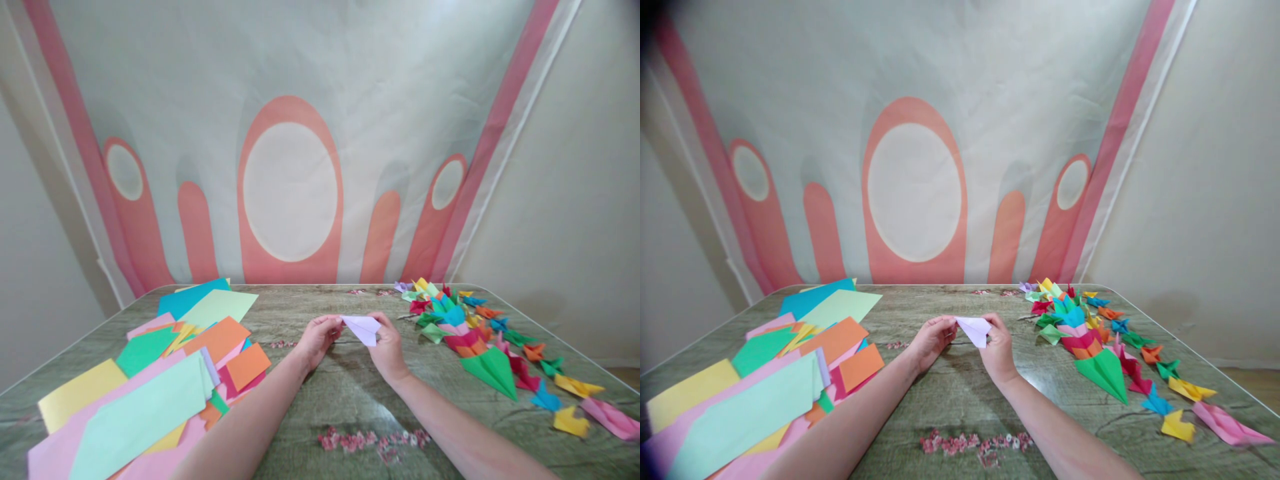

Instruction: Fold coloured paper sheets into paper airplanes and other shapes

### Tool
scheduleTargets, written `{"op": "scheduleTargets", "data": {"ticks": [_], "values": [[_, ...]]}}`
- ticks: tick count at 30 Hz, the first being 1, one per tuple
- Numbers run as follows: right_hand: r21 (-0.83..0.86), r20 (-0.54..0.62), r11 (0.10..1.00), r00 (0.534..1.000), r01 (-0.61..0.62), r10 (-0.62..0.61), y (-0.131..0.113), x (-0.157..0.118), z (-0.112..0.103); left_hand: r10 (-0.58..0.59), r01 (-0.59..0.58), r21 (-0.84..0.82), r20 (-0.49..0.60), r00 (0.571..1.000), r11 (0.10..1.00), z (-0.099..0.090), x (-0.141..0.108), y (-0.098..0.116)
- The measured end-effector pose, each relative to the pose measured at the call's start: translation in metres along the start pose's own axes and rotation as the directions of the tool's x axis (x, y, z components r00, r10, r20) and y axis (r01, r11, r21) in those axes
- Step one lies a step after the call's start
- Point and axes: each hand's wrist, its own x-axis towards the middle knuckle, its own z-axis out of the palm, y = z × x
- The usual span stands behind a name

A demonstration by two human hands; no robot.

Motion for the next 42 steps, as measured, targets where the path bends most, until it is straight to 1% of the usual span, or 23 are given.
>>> {"op": "scheduleTargets", "data": {"ticks": [5,11,14,17,19,20,22,24,27,31,33,38,42], "values": [[-0.001,0.005,1.0,1.0,0.006,-0.006,-0.002,0.0,0.0,0.004,-0.004,-0.007,-0.014,1.0,1.0,0.001,0.0,0.001],[0.033,0.012,0.999,1.0,-0.016,0.016,0.0,-0.001,0.002,0.011,-0.011,-0.015,-0.012,1.0,1.0,-0.002,0.003,-0.001],[0.057,0.009,0.998,0.999,-0.041,0.041,0.002,-0.001,0.003,0.009,-0.01,-0.011,-0.005,1.0,1.0,-0.003,0.005,-0.002],[0.091,0.005,0.991,0.995,-0.098,0.098,0.005,-0.001,0.004,0.009,-0.009,0.006,0.006,1.0,1.0,-0.002,0.003,-0.002],[0.114,0.019,0.982,0.989,-0.15,0.149,0.006,-0.001,0.004,0.014,-0.016,0.044,0.041,0.999,0.999,-0.001,0.0,-0.002],[0.123,0.036,0.977,0.985,-0.174,0.17,0.007,-0.001,0.004,0.023,-0.029,0.08,0.076,0.997,0.996,0.0,-0.001,-0.002],[0.146,0.09,0.967,0.976,-0.209,0.198,0.006,-0.001,0.004,0.046,-0.073,0.17,0.157,0.987,0.983,0.001,-0.003,-0.003],[0.176,0.151,0.955,0.965,-0.238,0.213,0.005,-0.001,0.004,0.066,-0.117,0.25,0.205,0.977,0.961,0.001,-0.004,-0.004],[0.226,0.206,0.929,0.946,-0.293,0.248,0.004,0.0,0.004,0.075,-0.134,0.291,0.204,0.976,0.947,0.0,-0.005,-0.004],[0.28,0.231,0.878,0.915,-0.388,0.331,0.006,0.001,0.005,0.039,-0.108,0.294,0.232,0.972,0.95,0.0,-0.005,-0.002],[0.293,0.238,0.855,0.899,-0.428,0.369,0.007,0.001,0.005,0.039,-0.106,0.298,0.222,0.974,0.948,0.0,-0.005,-0.001],[0.314,0.263,0.821,0.874,-0.477,0.408,0.007,0.002,0.005,0.093,-0.122,0.286,0.115,0.989,0.95,-0.002,-0.001,-0.005],[0.352,0.285,0.783,0.855,-0.513,0.432,0.007,0.002,0.006,0.117,-0.136,0.264,0.088,0.989,0.955,-0.004,0.002,-0.007]]}}
